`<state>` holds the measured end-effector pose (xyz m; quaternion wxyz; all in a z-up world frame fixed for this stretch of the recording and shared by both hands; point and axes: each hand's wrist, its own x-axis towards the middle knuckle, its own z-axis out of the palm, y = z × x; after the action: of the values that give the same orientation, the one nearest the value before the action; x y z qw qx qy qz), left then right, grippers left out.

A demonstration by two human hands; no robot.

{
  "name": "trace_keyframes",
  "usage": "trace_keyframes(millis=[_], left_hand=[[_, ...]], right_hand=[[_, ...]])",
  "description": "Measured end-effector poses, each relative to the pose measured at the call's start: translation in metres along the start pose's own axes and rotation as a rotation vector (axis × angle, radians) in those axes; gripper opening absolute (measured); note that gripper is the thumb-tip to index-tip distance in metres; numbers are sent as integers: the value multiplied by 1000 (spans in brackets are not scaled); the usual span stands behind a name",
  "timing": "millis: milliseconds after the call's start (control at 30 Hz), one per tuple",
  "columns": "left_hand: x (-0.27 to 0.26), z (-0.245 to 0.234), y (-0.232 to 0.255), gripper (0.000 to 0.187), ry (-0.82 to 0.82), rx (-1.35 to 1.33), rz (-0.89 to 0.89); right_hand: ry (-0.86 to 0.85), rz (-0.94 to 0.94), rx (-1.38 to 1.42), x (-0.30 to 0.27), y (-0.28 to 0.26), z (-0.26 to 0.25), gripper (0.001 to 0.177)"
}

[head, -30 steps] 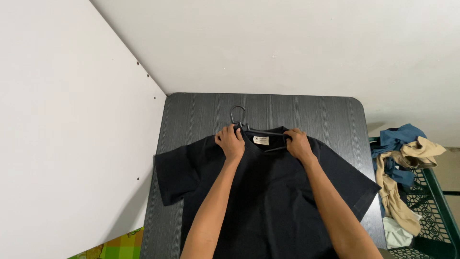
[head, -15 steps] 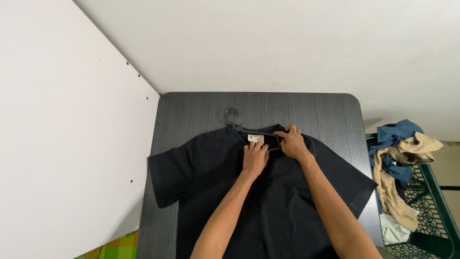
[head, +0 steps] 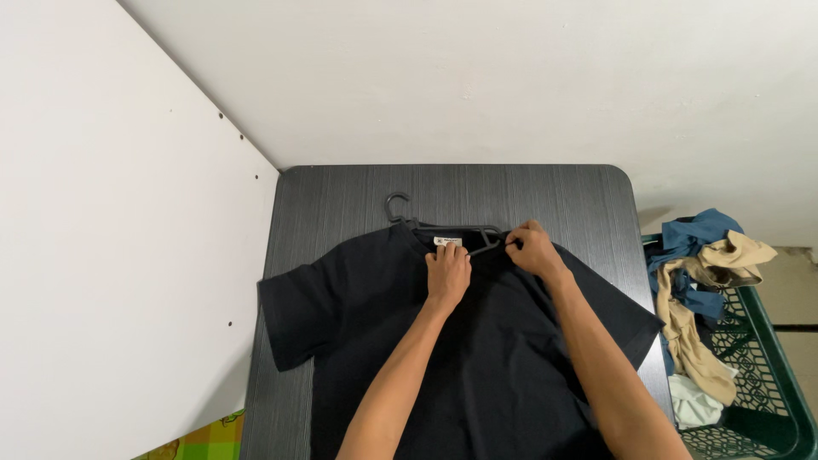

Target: The person irons a black t-shirt laid flat on a table using a steam iron. After ironing, the person retrieves a hanger from a nearby wardrobe, places the t-shirt on the hanger, and hangs it inside the wardrobe.

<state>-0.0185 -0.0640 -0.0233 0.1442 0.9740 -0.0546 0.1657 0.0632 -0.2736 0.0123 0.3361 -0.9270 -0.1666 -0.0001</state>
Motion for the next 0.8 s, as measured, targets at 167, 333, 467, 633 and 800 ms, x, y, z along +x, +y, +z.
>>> trace_keyframes(millis=[167, 333, 467, 633, 800], left_hand=[[0, 3, -1, 19, 7, -138, -62], [-3, 0, -8, 19, -81, -302, -64], [3, -7, -12, 28, -187, -324, -77], [12, -6, -9, 31, -218, -318, -97], [17, -4, -2, 30, -213, -252, -123]], right_hand=[[30, 53, 4, 2, -17, -10, 18], [127, 35, 2, 6, -16, 4, 18], [213, -7, 16, 5, -21, 13, 17], [29, 214, -13, 4, -31, -2, 25], [-26, 271, 13, 3, -17, 7, 31]])
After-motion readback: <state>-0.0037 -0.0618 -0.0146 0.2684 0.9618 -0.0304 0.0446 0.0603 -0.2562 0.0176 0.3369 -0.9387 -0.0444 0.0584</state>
